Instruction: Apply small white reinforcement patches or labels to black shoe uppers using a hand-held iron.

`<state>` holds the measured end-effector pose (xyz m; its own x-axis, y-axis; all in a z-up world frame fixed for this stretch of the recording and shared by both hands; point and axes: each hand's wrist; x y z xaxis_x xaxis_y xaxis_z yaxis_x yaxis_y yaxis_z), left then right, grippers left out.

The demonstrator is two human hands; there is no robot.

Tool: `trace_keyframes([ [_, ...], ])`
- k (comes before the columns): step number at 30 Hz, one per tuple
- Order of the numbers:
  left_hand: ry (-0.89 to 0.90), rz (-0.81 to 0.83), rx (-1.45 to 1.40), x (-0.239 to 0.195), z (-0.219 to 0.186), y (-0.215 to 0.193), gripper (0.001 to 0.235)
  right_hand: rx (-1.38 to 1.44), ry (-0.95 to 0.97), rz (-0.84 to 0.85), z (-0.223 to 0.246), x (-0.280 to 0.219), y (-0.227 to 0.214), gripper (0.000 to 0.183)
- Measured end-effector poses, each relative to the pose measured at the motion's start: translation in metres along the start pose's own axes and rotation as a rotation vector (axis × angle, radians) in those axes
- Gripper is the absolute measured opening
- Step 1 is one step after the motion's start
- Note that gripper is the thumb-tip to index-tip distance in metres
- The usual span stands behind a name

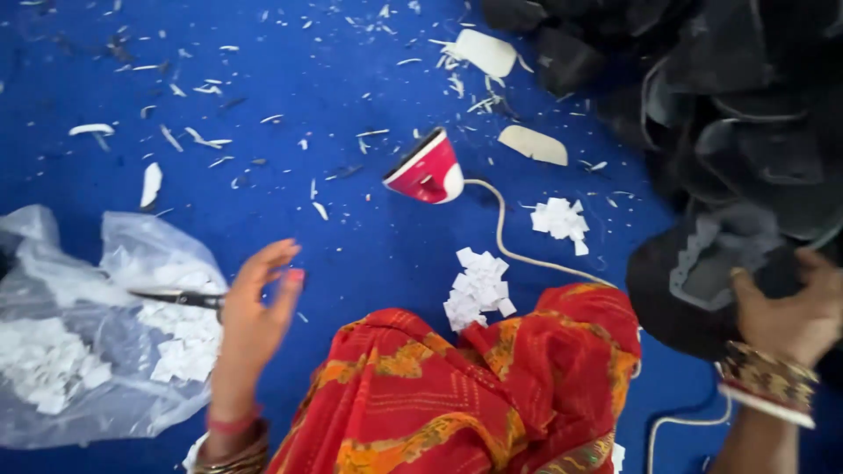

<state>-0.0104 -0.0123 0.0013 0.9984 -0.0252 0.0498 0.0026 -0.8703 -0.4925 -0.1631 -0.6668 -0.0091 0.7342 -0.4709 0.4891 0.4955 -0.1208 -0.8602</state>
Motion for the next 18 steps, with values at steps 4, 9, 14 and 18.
trace_keyframes([
  [4, 0.383, 0.042, 0.195, -0.007, -0.115, 0.028, 0.062, 0.143, -0.237, 0.052, 0.179, 0.026, -0.093, 0.059],
  [9, 1.051, 0.070, 0.378, -0.014, -0.157, 0.019, 0.050, 0.888, -0.394, 0.568, 0.345, 0.047, -0.104, 0.058],
  [14, 0.187, -0.240, 0.022, 0.012, -0.101, -0.037, 0.022, 1.678, 0.173, 0.855, 0.402, 0.037, -0.060, 0.031],
  [18, -0.061, -0.355, -0.479, 0.026, -0.018, -0.035, 0.034, 1.484, -0.232, 0.999, 0.434, -0.019, -0.039, 0.024],
])
Point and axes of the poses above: each hand's wrist, its own x-axis towards the middle knuckle, its own y-axis out of the palm, z = x × y, and after that the axes turned 3 degrees about -y, right-handed
